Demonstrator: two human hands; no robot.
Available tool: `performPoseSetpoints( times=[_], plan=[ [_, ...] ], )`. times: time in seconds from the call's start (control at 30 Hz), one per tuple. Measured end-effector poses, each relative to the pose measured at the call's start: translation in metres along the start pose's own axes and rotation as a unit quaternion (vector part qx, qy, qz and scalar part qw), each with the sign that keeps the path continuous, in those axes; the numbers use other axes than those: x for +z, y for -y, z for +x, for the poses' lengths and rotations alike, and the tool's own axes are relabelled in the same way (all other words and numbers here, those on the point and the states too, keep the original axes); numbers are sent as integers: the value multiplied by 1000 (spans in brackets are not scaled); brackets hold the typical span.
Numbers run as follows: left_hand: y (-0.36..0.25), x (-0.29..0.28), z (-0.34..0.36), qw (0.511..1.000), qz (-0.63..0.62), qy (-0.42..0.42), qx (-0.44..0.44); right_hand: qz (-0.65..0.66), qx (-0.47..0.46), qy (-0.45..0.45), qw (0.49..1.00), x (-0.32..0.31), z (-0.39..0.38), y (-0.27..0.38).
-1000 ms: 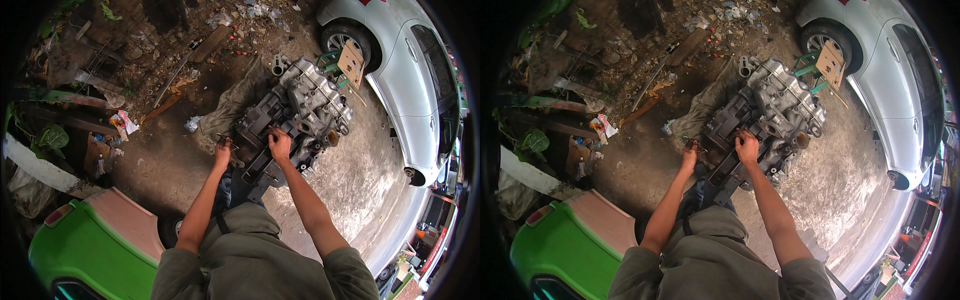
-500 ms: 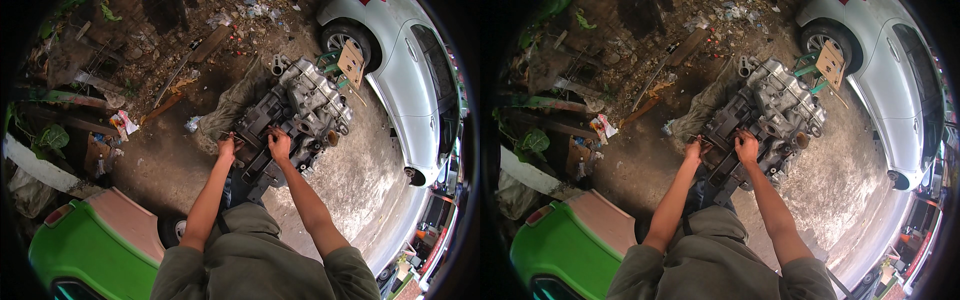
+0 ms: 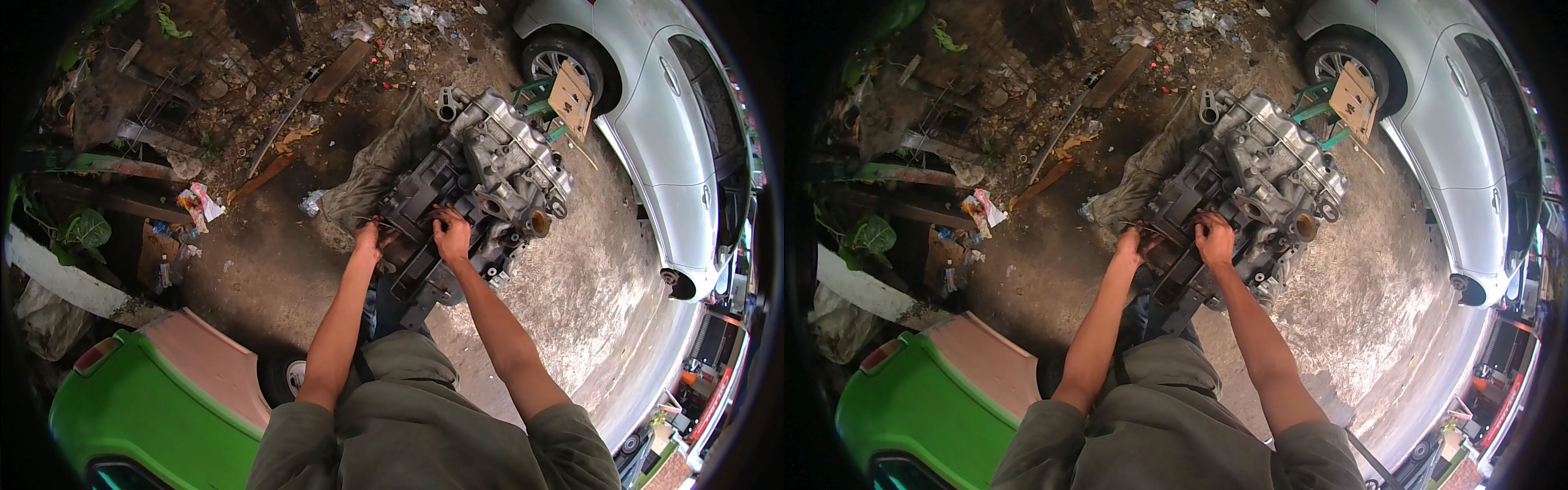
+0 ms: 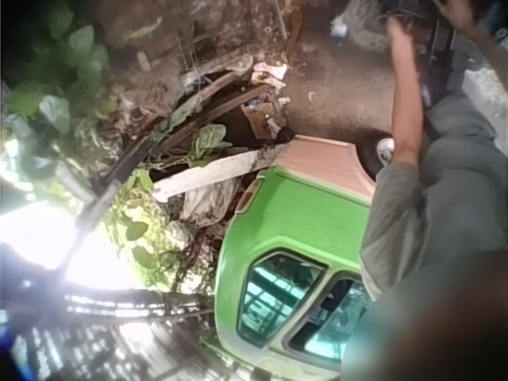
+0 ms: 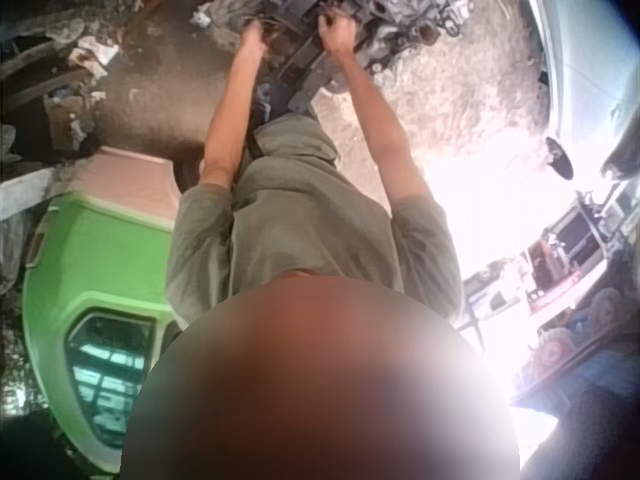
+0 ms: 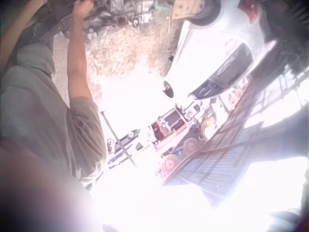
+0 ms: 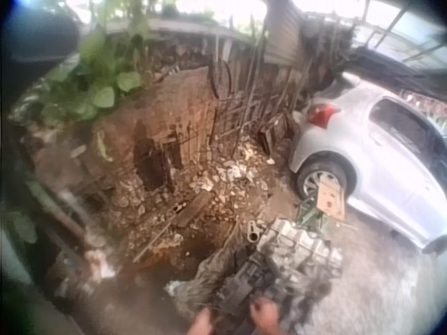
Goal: The person uses a wrench to tighten bolts on a car engine block resting on a tarp. They repeatedly reposition the wrench and apply torque to fasteners on the side of the engine while standing in an outdoor workspace.
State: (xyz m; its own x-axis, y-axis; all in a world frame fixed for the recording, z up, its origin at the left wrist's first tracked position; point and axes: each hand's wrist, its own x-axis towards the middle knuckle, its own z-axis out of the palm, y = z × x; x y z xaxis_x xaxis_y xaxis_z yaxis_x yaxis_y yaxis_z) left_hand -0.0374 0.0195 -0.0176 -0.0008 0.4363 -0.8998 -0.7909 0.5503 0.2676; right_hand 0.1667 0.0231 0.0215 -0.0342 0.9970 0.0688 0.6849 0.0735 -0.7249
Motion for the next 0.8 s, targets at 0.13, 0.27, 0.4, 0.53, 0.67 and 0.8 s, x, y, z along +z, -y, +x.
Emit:
performPoseSetpoints(
  times=[0.13,0.27,0.4,0.53,0.67,0.8],
  plan=[
    [-6,8,-7,1000,21,1,15,2,-1,9,1000,1,0,-3],
    [-9,11,-15,1000,15,7,21,3,1,10,1000,0,1,-1],
    [9,9,-25,996,17,-19,88,5,-8,17,1000,-2,1,2],
    [32,-16,-36,965,136,48,220,6,-9,7,1000,-3,2,5],
    [45,-47,-41,824,391,54,407,16,-6,-5,1000,-5,0,9],
    [44,-56,-48,669,550,160,474,18,-17,1,1000,-7,2,13]
  ],
)
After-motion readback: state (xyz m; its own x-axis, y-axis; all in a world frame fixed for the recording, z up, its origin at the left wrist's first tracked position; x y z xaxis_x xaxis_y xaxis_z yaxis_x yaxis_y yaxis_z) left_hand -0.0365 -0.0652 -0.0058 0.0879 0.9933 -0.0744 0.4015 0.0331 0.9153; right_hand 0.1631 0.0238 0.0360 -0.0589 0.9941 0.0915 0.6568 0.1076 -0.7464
